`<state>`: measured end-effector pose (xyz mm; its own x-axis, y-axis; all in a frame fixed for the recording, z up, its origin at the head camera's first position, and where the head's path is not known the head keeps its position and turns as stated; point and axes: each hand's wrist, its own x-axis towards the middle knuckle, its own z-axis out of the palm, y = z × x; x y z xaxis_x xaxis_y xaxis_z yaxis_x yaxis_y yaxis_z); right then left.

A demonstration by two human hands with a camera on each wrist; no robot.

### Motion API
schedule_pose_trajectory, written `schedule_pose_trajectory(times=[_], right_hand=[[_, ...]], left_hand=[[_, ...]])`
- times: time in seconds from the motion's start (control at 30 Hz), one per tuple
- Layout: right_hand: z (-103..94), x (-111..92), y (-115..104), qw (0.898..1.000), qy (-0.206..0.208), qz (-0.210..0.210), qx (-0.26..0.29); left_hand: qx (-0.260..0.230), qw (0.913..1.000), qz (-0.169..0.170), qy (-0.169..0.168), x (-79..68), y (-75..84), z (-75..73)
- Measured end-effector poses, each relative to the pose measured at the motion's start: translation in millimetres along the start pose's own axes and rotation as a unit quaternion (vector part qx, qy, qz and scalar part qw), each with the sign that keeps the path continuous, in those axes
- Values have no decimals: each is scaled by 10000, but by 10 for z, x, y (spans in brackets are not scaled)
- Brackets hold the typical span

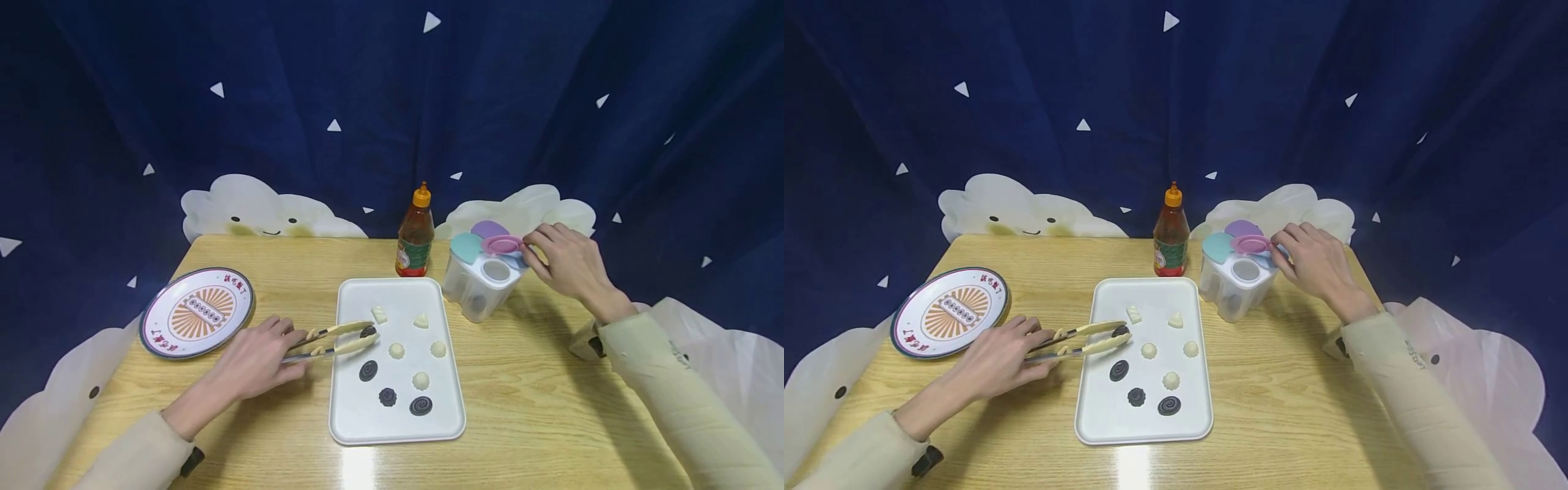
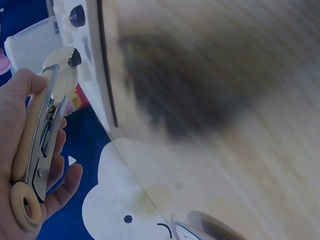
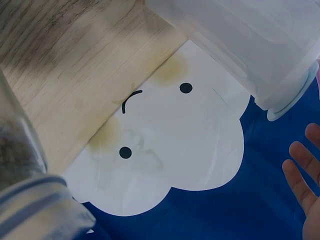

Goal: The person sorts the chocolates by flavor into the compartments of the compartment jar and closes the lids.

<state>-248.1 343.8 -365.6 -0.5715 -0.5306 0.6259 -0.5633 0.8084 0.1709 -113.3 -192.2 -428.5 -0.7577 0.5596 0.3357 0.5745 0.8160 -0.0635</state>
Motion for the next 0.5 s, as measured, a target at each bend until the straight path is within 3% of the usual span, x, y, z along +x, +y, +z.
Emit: schedule_pose_trajectory(times=[0.17, 0.5], right_hand=[[7, -5, -4, 10000, 1, 14, 11], [13, 10, 2, 10000, 14, -19, -16]], left_hand=[[-219, 9997, -23, -124, 162, 34, -5], [-430, 9991, 44, 53, 640, 152, -50]])
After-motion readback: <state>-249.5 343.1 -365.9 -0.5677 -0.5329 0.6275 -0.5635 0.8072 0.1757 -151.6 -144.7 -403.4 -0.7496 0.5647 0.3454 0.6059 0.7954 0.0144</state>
